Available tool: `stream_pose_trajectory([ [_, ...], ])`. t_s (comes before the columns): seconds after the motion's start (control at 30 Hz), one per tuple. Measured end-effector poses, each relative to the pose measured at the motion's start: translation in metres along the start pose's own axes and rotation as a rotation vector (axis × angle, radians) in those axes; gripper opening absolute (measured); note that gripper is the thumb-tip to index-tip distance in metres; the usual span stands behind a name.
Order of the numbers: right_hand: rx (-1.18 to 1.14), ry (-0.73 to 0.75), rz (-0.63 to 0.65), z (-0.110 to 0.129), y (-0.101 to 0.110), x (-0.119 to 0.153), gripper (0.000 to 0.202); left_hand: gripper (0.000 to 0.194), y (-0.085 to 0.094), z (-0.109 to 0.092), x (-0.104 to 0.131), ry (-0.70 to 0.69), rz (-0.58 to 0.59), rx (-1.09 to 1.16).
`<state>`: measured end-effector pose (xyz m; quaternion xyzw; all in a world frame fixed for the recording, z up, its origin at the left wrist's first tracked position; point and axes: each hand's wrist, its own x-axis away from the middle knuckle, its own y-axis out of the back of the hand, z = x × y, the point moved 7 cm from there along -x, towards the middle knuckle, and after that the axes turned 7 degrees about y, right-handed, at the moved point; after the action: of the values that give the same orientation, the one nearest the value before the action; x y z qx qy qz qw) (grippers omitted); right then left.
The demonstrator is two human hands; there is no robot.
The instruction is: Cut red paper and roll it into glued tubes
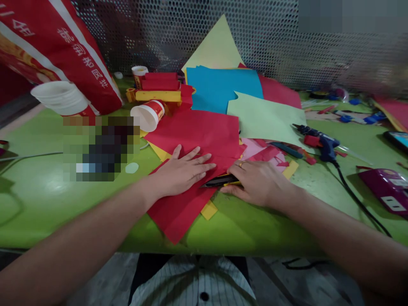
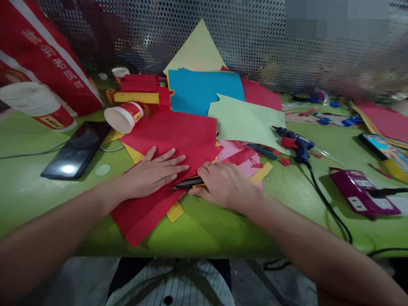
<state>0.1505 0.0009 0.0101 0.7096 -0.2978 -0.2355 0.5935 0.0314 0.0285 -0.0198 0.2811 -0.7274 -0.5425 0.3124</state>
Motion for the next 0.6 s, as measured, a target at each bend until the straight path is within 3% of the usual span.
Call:
stream_pose_trajectory([
  [0.6, 0.002, -0.006, 0.008, 0.0041, -0.0009, -0.0001, 0.041, 0.045, -0.0008, -0.0012, 0.0006, -0.006, -0.034, -0.002],
])
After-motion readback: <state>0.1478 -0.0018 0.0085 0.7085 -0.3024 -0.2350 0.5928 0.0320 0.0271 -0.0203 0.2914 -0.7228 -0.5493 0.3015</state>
